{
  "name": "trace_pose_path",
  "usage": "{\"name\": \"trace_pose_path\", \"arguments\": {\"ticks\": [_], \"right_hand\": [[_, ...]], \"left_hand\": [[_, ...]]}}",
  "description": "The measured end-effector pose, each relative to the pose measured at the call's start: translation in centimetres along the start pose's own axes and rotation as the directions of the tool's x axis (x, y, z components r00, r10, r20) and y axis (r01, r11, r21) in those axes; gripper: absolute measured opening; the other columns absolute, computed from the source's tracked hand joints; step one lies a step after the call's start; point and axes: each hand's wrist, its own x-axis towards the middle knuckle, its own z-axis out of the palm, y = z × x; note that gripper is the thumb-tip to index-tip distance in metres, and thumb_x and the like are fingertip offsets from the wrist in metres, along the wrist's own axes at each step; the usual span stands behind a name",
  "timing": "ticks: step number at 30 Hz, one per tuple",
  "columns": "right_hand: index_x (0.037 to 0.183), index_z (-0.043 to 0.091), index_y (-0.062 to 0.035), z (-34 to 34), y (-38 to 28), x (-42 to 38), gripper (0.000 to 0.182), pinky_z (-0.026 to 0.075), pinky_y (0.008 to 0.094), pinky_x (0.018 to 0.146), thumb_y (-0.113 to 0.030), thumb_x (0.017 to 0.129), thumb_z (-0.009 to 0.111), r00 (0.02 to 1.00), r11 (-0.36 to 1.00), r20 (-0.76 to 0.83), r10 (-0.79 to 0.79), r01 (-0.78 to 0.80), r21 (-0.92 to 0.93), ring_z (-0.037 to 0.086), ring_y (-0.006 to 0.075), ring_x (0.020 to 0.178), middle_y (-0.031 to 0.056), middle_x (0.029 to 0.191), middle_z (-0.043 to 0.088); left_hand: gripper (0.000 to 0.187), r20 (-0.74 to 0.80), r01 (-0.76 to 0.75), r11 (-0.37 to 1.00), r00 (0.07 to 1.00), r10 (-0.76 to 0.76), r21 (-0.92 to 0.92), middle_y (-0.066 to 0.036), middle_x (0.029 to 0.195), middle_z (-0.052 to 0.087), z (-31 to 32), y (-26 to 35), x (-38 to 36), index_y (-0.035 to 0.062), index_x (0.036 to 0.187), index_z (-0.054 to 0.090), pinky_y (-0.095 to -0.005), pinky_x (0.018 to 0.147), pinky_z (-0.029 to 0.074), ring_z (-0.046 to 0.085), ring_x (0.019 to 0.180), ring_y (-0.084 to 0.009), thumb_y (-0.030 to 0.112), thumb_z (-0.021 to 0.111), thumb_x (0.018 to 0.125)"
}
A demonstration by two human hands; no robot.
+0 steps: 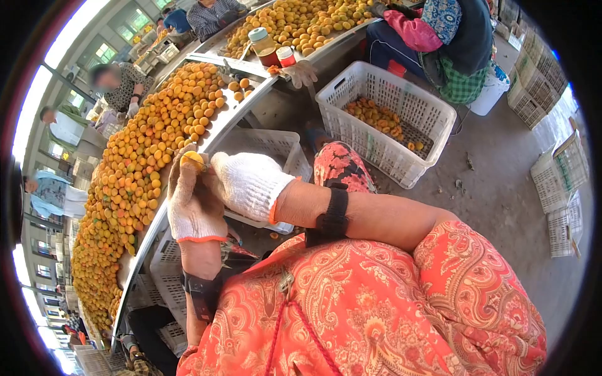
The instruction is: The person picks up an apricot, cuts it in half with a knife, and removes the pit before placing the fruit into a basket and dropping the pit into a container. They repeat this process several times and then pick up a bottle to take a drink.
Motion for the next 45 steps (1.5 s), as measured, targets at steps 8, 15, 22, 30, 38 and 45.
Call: {"name": "trace_pose_path", "arguments": {"ticks": [8,15,22,30,38,45], "right_hand": [[0.11,0.054,-0.0009,0.3,0.0,-0.2,0.033,0.052,0.0486,0.063,-0.032,0.097,0.056,0.999,0.998,0.032,0.033,-0.031,-0.063,0.067,0.0411,0.074,0.0219,0.079,0.068],[0.108,0.056,0.004,-1.1,-1.2,0.1,0.031,0.056,0.0445,0.06,-0.025,0.098,0.052,0.994,0.985,0.099,-0.035,0.051,-0.168,0.07,0.0346,0.071,0.0187,0.079,0.067],[0.114,0.054,-0.0001,-0.1,-0.8,0.2,0.036,0.054,0.047,0.065,-0.032,0.097,0.056,0.998,0.995,0.062,0.031,-0.025,-0.092,0.068,0.0399,0.077,0.0213,0.08,0.069],[0.102,0.059,0.0019,-1.8,-0.9,0.3,0.037,0.053,0.0463,0.066,-0.034,0.096,0.06,0.998,0.998,-0.053,0.015,-0.012,0.058,0.068,0.0409,0.077,0.0228,0.079,0.068],[0.102,0.056,-0.0005,-1.9,-1.4,1.2,0.046,0.051,0.0365,0.07,-0.037,0.085,0.078,0.963,0.955,-0.162,0.214,-0.172,0.241,0.064,0.0235,0.077,0.0166,0.085,0.065],[0.115,0.057,-0.0031,-1.4,-1.4,1.3,0.04,0.054,0.0358,0.077,-0.025,0.086,0.075,0.973,0.951,-0.188,0.133,-0.072,0.301,0.07,0.0262,0.088,0.018,0.095,0.068]], "left_hand": [[0.034,-0.061,0.127,0.981,0.989,-0.137,-0.144,-0.016,0.104,0.067,-0.5,-0.6,0.4,0.0011,0.119,0.061,-0.0407,0.086,0.055,0.065,0.094,-0.0281,0.023,0.07,0.094],[0.029,-0.096,0.126,0.987,0.986,-0.135,-0.096,-0.018,0.103,0.067,1.0,-0.5,0.2,0.0013,0.118,0.06,-0.0423,0.082,0.056,0.066,0.092,-0.0294,0.024,0.062,0.099],[0.027,-0.039,0.145,0.982,0.988,-0.151,-0.124,-0.017,0.103,0.067,0.3,-0.2,0.3,0.0007,0.115,0.06,-0.0412,0.081,0.056,0.065,0.092,-0.0289,0.022,0.062,0.098],[0.027,-0.092,-0.116,0.992,0.988,0.121,0.056,-0.016,0.109,0.066,-0.7,0.6,1.1,0.0022,0.123,0.06,-0.0347,0.077,0.055,0.065,0.084,-0.024,0.008,0.06,0.096],[0.062,0.127,-0.06,0.948,0.992,0.021,0.312,-0.015,0.133,0.057,2.2,1.9,-1.1,0.0002,0.142,0.049,-0.0334,0.104,0.043,0.054,0.124,-0.0227,-0.013,0.049,0.082],[0.055,0.021,0.044,0.994,0.999,-0.046,0.099,-0.016,0.132,0.059,1.7,1.3,-1.2,-0.0012,0.142,0.046,-0.0376,0.1,0.049,0.059,0.12,-0.0268,-0.008,0.053,0.088]]}}
